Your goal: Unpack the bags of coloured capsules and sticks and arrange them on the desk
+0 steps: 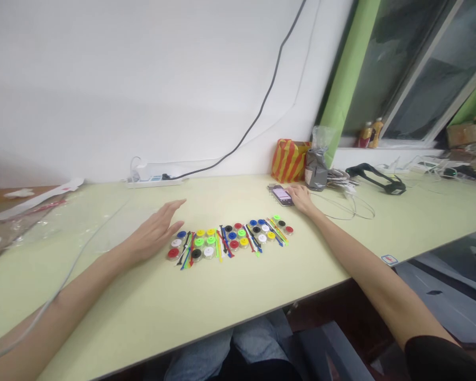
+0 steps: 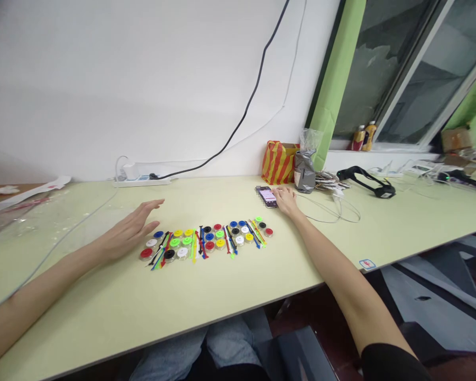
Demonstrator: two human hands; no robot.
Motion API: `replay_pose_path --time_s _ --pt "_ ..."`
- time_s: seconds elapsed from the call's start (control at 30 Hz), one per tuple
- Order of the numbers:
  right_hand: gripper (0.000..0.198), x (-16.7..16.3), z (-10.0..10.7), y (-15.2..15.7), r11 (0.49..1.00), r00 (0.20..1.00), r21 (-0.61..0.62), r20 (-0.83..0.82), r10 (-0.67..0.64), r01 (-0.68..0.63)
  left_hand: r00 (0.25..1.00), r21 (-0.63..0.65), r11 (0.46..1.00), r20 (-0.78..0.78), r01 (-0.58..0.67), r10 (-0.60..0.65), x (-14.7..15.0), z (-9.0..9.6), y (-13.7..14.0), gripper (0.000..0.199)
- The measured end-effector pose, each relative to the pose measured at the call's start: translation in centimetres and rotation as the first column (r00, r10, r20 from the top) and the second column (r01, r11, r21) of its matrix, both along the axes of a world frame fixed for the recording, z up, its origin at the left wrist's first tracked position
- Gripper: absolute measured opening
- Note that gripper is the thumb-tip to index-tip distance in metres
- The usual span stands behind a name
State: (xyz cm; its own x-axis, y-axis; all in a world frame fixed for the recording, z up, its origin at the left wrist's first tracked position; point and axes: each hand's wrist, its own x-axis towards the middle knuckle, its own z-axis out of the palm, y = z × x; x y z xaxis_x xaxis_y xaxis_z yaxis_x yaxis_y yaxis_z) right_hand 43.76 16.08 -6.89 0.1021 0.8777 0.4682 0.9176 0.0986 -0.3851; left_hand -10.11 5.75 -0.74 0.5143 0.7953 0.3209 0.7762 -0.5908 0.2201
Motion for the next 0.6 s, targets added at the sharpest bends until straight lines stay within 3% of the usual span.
replay_pose_path --time_s 0.6 --pt "0.071 0.0 0.3 3.2 0.994 0.998 -0.096 0.044 0.055 -0.050 1.000 -0.038 0.999 -0.018 -0.010 0.009 0.3 -0.1 -0.2 0.062"
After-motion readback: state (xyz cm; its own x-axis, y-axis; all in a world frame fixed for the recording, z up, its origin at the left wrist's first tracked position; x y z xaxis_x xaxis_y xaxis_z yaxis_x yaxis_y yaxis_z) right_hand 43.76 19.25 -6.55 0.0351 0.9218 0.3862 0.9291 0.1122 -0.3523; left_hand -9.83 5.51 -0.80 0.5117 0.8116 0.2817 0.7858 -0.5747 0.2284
